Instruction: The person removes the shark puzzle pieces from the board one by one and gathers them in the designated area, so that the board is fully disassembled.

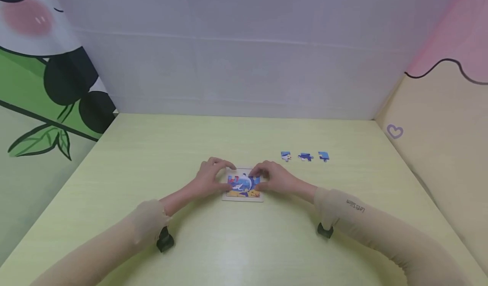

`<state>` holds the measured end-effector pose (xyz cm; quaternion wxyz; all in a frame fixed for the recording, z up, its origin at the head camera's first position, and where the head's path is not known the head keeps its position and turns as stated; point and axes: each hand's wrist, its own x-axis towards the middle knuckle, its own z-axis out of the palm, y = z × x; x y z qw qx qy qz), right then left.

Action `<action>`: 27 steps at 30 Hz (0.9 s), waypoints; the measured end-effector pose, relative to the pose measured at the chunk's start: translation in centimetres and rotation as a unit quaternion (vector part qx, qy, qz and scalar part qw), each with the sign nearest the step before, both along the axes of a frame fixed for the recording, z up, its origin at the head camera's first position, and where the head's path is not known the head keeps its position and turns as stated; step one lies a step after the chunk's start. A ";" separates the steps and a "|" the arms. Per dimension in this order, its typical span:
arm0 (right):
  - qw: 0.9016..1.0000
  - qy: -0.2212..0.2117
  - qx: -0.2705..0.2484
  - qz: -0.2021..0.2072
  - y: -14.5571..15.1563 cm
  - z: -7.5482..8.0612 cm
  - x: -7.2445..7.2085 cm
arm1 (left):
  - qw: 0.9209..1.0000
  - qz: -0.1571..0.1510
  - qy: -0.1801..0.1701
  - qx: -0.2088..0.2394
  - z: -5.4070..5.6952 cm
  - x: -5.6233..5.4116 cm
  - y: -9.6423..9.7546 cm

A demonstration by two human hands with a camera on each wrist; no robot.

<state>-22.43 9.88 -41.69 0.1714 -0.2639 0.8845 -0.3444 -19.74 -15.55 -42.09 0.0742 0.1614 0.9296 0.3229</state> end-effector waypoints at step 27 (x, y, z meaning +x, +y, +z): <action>1.000 0.007 -0.007 0.009 0.0 0.0 0.1 | 0.996 -0.080 0.035 -0.021 0.5 0.4 -0.5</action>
